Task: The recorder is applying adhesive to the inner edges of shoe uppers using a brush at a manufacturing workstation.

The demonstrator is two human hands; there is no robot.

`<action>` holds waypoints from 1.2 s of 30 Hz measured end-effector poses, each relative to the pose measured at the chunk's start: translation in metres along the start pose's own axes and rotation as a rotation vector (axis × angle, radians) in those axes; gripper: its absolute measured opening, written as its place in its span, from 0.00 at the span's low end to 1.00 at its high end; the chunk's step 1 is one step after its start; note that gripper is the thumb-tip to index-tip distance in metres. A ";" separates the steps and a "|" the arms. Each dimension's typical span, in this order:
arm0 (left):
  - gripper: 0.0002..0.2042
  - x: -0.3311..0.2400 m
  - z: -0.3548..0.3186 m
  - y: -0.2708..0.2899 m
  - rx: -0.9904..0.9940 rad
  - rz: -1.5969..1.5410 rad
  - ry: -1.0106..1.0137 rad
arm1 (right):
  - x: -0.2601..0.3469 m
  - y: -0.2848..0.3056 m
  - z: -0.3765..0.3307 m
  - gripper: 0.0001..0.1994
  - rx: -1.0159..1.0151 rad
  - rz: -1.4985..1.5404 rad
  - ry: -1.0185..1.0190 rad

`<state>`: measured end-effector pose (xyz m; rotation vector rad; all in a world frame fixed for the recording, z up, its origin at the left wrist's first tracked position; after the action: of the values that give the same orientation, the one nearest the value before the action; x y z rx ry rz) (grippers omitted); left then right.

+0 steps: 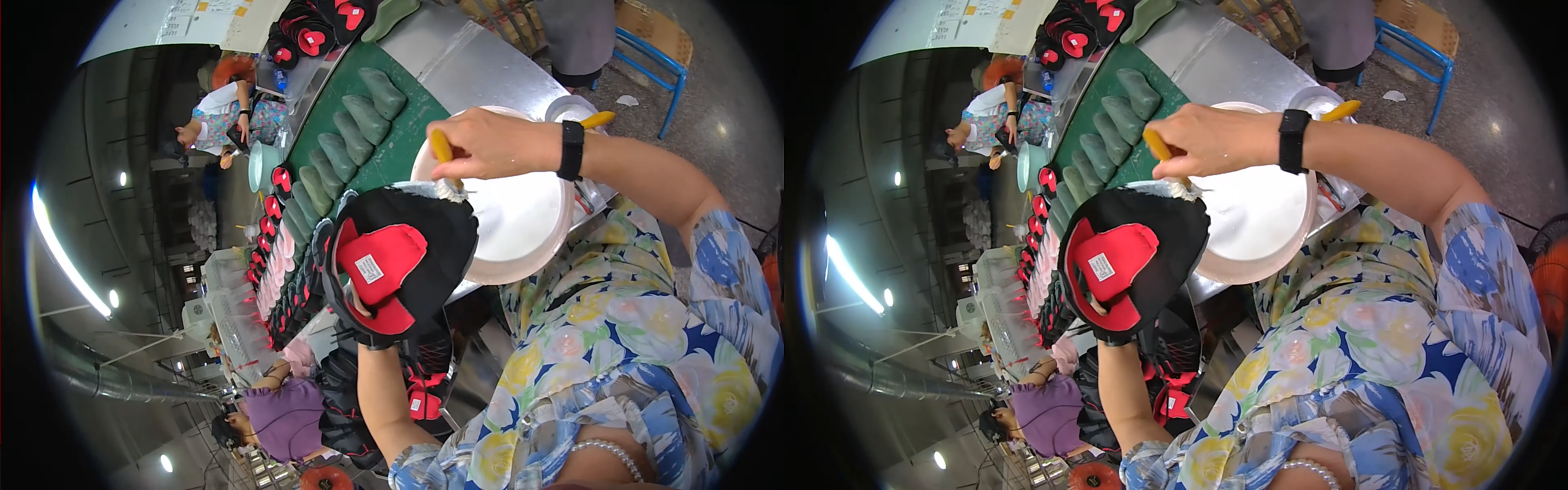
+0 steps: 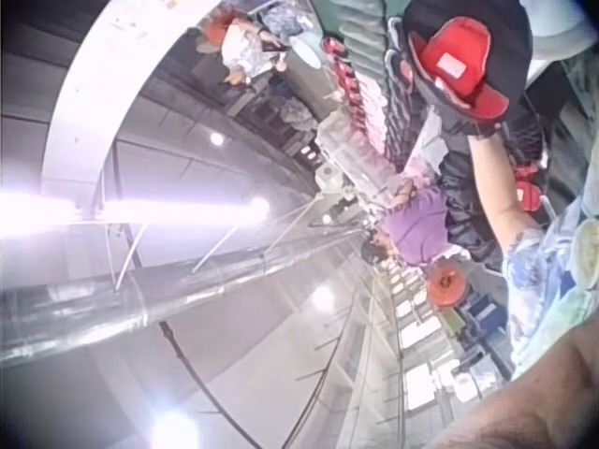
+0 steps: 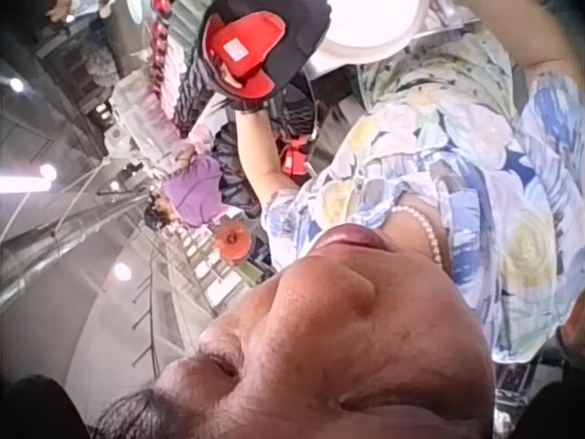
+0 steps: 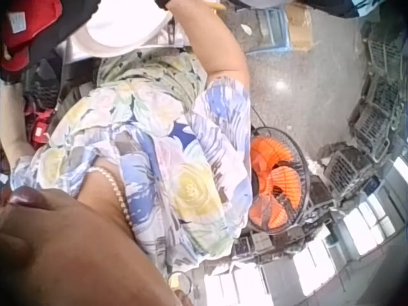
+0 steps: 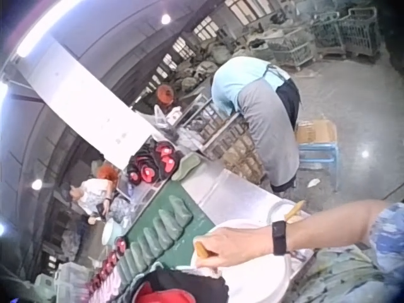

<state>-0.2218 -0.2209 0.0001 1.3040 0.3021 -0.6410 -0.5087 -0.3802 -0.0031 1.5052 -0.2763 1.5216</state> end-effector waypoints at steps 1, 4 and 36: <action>0.22 0.002 0.002 -0.004 0.005 -0.015 0.009 | -0.004 0.002 -0.002 0.15 -0.067 0.020 -0.086; 0.22 0.005 0.000 -0.026 0.027 -0.066 0.033 | -0.012 -0.007 -0.009 0.18 -0.246 0.125 -0.204; 0.21 0.133 -0.093 -0.066 -0.163 -1.380 0.474 | 0.040 -0.026 -0.037 0.10 -0.184 0.393 0.423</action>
<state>-0.1418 -0.1755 -0.1491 0.9266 1.6798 -1.3858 -0.5063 -0.3216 0.0121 0.9886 -0.4649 2.0211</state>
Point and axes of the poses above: each hand's wrist, its own z-axis towards the middle knuckle, its own y-axis out of the back of the hand, x = y × z, the point moved 3 cm from there along z, towards the middle knuckle, and after that the axes turned 15 degrees about -y, right-handed, at the moved point
